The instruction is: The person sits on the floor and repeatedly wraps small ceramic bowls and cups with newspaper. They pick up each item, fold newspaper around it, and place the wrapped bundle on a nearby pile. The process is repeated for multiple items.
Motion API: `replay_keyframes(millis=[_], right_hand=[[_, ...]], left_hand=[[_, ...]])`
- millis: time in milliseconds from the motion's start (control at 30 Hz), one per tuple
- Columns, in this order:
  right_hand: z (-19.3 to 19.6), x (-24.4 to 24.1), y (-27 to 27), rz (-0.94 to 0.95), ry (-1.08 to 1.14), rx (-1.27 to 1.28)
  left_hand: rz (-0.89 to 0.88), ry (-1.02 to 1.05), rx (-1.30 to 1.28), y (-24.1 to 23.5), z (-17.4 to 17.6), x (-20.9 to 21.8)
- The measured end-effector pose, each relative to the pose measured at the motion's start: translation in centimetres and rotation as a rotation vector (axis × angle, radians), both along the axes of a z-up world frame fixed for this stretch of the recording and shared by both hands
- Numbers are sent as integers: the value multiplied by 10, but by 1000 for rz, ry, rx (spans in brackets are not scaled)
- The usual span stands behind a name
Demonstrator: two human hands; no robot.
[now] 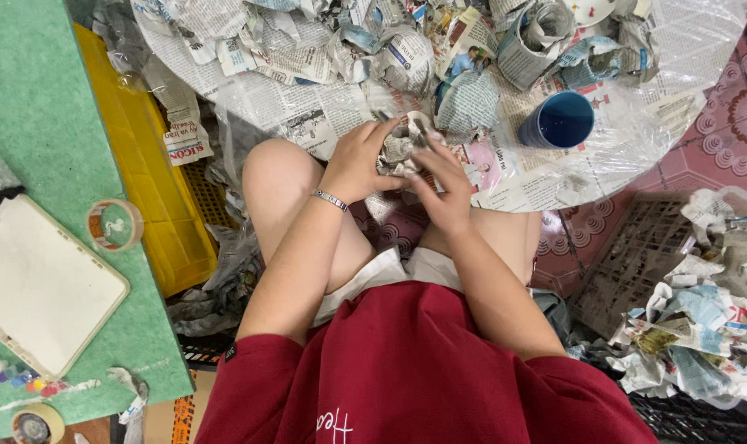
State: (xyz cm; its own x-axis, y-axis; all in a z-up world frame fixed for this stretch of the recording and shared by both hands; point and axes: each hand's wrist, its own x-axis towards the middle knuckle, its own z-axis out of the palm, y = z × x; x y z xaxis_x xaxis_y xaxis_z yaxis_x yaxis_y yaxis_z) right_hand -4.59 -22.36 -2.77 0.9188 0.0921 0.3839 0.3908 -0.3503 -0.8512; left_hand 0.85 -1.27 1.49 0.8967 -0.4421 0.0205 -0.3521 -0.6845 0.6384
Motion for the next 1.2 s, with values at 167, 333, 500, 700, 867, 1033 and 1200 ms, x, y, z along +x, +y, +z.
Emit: replay_keyframes(millis=[167,333,500,700,867,1033,1200], right_hand=[[-40,-11,-9,-126,86,341],[-67,-17,-2,-498,345,335],[-64,3,-1,-183,331,150],[-32,13,15,-20,71,27],[-16,22,26,-57,-116,-92],[14,41,35,73,-140,-59],[55,41,32,328,-167,-48]], left_hand=[[36,-130,37,-5,-7,-7],[104,-82,22,-11,-5,-4],[92,-25,63,-12,-10,2],[76,-31,-62,-9,-28,8],[88,38,-251,-3,-64,20],[151,458,-820,5,-92,25],[41,669,-1037,21,-92,16]])
